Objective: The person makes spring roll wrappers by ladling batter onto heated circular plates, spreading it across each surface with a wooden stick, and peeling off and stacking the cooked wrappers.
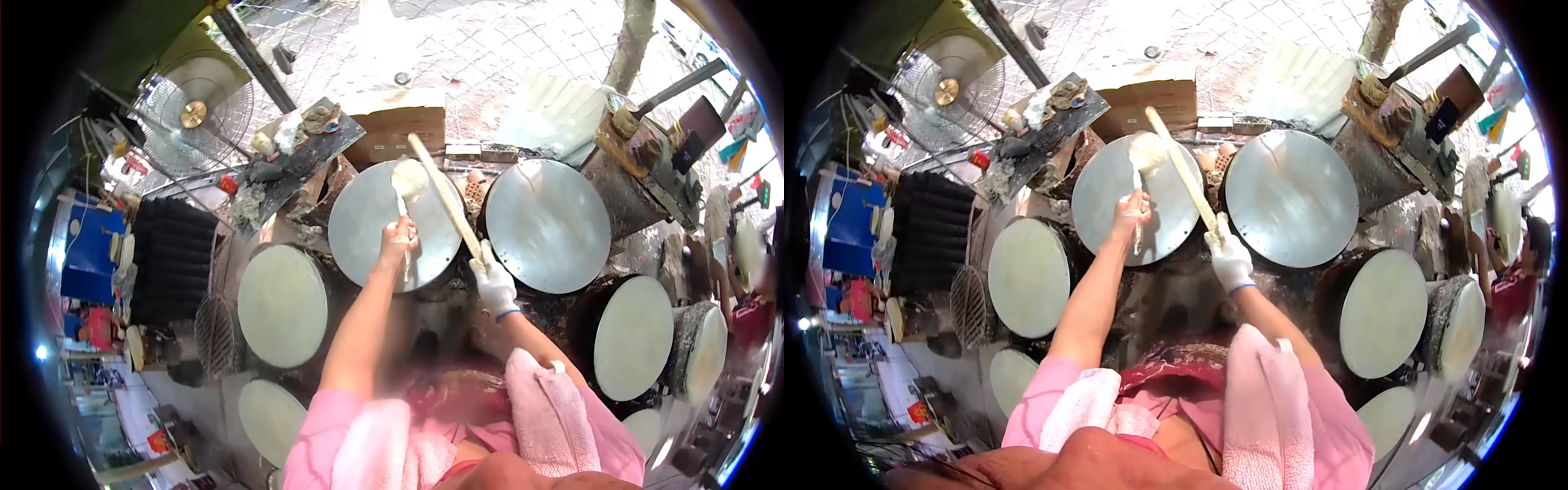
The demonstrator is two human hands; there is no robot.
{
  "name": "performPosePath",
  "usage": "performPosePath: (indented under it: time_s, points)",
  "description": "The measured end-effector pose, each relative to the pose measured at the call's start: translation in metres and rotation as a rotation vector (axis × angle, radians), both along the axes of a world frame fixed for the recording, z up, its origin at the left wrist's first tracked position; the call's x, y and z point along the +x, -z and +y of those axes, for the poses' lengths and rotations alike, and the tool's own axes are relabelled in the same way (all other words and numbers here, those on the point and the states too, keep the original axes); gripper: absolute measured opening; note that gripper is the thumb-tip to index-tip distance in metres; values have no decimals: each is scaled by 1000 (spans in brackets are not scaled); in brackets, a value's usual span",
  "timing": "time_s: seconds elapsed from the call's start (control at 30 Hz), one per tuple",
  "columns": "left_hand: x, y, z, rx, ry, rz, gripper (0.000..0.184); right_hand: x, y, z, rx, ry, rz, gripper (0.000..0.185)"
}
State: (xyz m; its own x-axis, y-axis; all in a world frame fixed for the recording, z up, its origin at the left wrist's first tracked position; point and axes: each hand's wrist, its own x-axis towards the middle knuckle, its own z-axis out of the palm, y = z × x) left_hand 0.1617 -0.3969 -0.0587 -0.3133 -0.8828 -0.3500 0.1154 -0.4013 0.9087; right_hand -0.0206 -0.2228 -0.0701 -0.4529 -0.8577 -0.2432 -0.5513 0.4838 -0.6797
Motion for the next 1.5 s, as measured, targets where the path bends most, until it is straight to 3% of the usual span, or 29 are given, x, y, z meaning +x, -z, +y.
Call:
performPosePath:
  time_s: [0.03, 0.1, 0.17, 0.23, 0.33, 0.4, 0.47, 0.53, 0.6, 0.67, 0.73, 0.8, 0.83, 0.87, 0.9, 0.97, 1.0, 1.07, 1.1, 1.23, 1.27, 1.37, 1.4, 1.47, 1.5]
  points:
    - [-1, 20, -11, -26, -24, -26, 33, 7, 15, -11, 106, -45, 91, 63]
    - [15, 60, -30, -214, 19, -319, 32, 20, 24, -18, 188, -46, 142, 63]
    - [33, 72, -41, -405, 39, -546, 33, 33, 20, -16, 179, 16, 142, 61]
    - [62, 64, -42, -571, 21, -735, 36, 50, 25, -27, 153, 130, -38, 61]
    - [97, 45, -47, -571, -18, -707, 32, 92, 27, -60, 124, 204, -271, 49]
    - [124, 36, -53, -724, -105, -670, 31, 107, 22, -84, 194, 213, -373, 42]
    - [149, 2, -52, -856, -171, -678, 28, 102, 3, -79, 48, 249, -140, 44]
    - [180, 0, -56, -760, -139, -656, 26, 88, 10, -71, 28, 351, -152, 43]
    - [199, 2, -51, -647, -94, -538, 20, 89, 63, -67, 10, 257, -356, 43]
    - [215, 12, -41, -555, -61, -560, 18, 119, 48, -89, -110, 344, -832, 43]
    - [221, -3, -29, -420, -22, -533, 19, 114, 0, -106, 161, 203, -686, 39]
    - [224, -28, -11, -418, -30, -602, 22, 88, 27, -94, -19, 139, -427, 39]
    - [230, -31, -2, -399, -28, -625, 22, 77, -11, -96, -68, 129, -296, 41]
    - [235, -32, 6, -383, -33, -646, 23, 62, -25, -94, -37, 203, -322, 42]
    - [243, -21, 14, -482, -40, -678, 23, 39, 20, -87, -67, 232, -426, 42]
    - [247, -21, 28, -275, -91, -608, 25, 41, 7, -94, 110, 94, -421, 41]
    - [246, -21, 34, -173, -116, -568, 26, 47, 21, -98, 200, 91, -657, 39]
    - [243, -22, 43, -128, -169, -538, 23, 73, 27, -113, 94, 84, -898, 36]
    - [237, -33, 46, -100, -205, -509, 22, 70, 11, -120, 201, -27, -654, 38]
    - [221, -63, 56, -140, -357, -311, 18, 10, -12, -128, -73, -87, -430, 48]
    - [217, -67, 56, -163, -391, -277, 17, -4, 14, -130, -171, 30, -494, 44]
    - [210, -65, 61, -61, -412, -339, 17, -1, 18, -135, 285, -120, -656, 40]
    - [207, -61, 64, -28, -423, -350, 17, 13, 22, -135, 220, -149, -772, 42]
    - [205, -56, 72, 37, -432, -369, 19, 13, 37, -134, 271, -305, -633, 43]
    - [203, -55, 77, 73, -452, -378, 19, 6, 50, -130, 138, -309, -644, 44]
